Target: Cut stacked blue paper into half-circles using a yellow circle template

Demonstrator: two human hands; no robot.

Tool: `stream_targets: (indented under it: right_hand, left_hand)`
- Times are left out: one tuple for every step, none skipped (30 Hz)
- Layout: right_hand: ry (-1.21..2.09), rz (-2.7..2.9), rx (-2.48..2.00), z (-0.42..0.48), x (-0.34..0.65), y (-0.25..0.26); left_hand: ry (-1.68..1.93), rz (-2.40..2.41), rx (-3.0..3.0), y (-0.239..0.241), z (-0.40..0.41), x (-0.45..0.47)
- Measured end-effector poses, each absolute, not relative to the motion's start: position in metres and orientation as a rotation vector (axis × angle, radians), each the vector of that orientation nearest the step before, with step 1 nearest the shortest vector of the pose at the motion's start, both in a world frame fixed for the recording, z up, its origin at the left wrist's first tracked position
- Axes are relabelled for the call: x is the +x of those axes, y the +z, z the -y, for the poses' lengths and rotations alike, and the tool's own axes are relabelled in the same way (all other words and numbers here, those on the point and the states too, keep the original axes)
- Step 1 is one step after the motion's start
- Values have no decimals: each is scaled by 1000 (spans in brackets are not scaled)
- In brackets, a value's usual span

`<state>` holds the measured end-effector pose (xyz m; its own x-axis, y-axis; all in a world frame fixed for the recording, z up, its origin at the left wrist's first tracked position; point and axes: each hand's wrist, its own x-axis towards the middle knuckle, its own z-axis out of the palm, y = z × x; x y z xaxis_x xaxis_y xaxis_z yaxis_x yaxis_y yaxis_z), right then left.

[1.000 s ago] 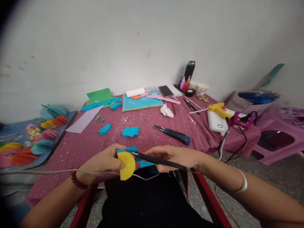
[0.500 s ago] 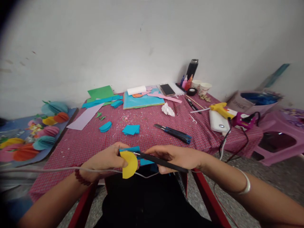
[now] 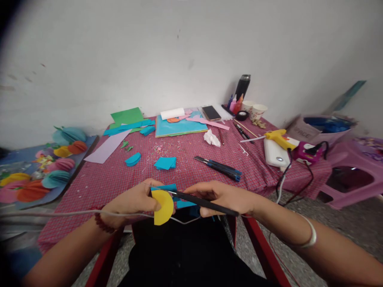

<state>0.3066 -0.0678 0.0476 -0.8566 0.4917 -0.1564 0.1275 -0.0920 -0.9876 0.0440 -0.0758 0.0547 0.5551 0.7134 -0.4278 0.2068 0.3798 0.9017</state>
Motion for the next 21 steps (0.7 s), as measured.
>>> stream_targets:
  right_hand:
    - [2037, 1921, -691, 68, 307, 48]
    - [2038, 1924, -702, 68, 308, 49]
    - [2037, 1929, -712, 67, 308, 49]
    - [2035, 1937, -719, 67, 309, 50]
    - [2032, 1951, -723, 66, 310, 51]
    - [2026, 1968, -724, 65, 311, 52]
    - [2020, 1988, -722, 65, 311, 53]
    - [2014, 2007, -720, 64, 312, 54]
    - [2008, 2024, -719, 63, 312, 55]
    - [2004, 2035, -720, 63, 313, 56]
    - [2001, 2042, -720, 62, 313, 57]
    - [1998, 2048, -719, 62, 313, 58]
    - [1993, 2059, -719, 61, 313, 59]
    - [1986, 2076, -718, 61, 314, 60]
    - [1975, 2098, -718, 60, 314, 61]
    - [1960, 2122, -721, 60, 315, 62]
    - [1945, 2146, -725, 59, 315, 63]
    - [1930, 2165, -730, 59, 316, 64]
    - [1919, 2178, -733, 58, 316, 64]
    - [1912, 2184, -733, 58, 316, 64]
    - [1907, 2186, -731, 58, 317, 64]
  left_hand:
    - [402, -965, 1168, 55, 76, 44]
    - [413, -954, 1157, 55, 76, 44]
    - [430, -944, 1143, 55, 77, 44]
    - [443, -937, 1130, 55, 77, 44]
    - [449, -932, 1119, 54, 77, 44]
    - [443, -924, 1112, 54, 78, 43]
    - [432, -917, 1109, 53, 78, 43]
    - [429, -916, 1108, 52, 78, 43]
    - [436, -918, 1101, 51, 79, 43]
    - [455, -923, 1089, 50, 79, 42]
    - [479, -931, 1072, 50, 80, 42]
    - [497, -937, 1057, 49, 81, 42]
    - [507, -936, 1046, 48, 81, 42]
    - [508, -924, 1044, 48, 82, 42]
    - [505, -909, 1049, 48, 82, 43]
    - [503, -899, 1059, 47, 82, 43]
    - [503, -891, 1071, 47, 83, 43]
    - [504, -889, 1081, 46, 83, 43]
    - [505, -891, 1087, 45, 83, 43]
    - [505, -898, 1089, 44, 82, 42]
    - [504, -905, 1088, 44, 82, 42]
